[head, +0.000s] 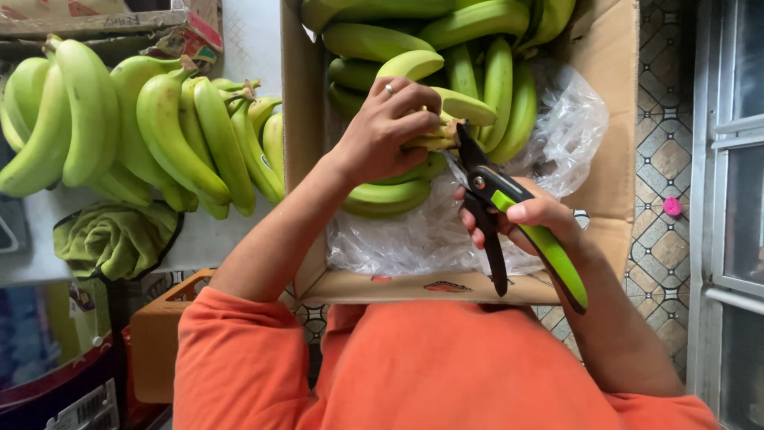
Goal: Trimming the stems of green banana bunches using shears and organizing them in a box
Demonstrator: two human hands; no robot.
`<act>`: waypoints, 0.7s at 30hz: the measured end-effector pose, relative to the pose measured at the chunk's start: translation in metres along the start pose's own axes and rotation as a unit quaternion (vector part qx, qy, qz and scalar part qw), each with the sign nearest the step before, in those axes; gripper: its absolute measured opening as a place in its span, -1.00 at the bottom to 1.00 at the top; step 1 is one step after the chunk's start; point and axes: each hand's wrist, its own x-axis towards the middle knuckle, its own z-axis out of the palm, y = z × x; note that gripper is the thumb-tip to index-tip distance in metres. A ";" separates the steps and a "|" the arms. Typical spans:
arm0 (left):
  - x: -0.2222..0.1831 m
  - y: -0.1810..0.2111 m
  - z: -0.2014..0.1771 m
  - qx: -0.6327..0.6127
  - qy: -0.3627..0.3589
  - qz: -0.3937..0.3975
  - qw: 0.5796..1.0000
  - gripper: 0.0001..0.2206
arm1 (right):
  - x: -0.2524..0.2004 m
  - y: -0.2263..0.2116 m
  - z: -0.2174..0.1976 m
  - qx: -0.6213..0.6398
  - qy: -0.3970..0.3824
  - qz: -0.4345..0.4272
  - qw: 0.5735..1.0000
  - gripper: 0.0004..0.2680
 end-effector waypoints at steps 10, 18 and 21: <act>-0.001 0.003 0.000 0.040 -0.043 -0.010 0.998 -0.75 | 0.001 -0.014 0.015 -0.019 0.084 0.093 0.992 -0.33; -0.003 -0.001 0.012 0.030 0.083 0.028 0.996 -0.76 | 0.003 0.009 0.003 -0.093 0.058 -0.038 0.993 -0.64; -0.002 -0.002 0.012 0.025 0.087 0.027 0.996 -0.75 | 0.006 0.008 0.003 -0.113 0.059 -0.041 0.991 -0.65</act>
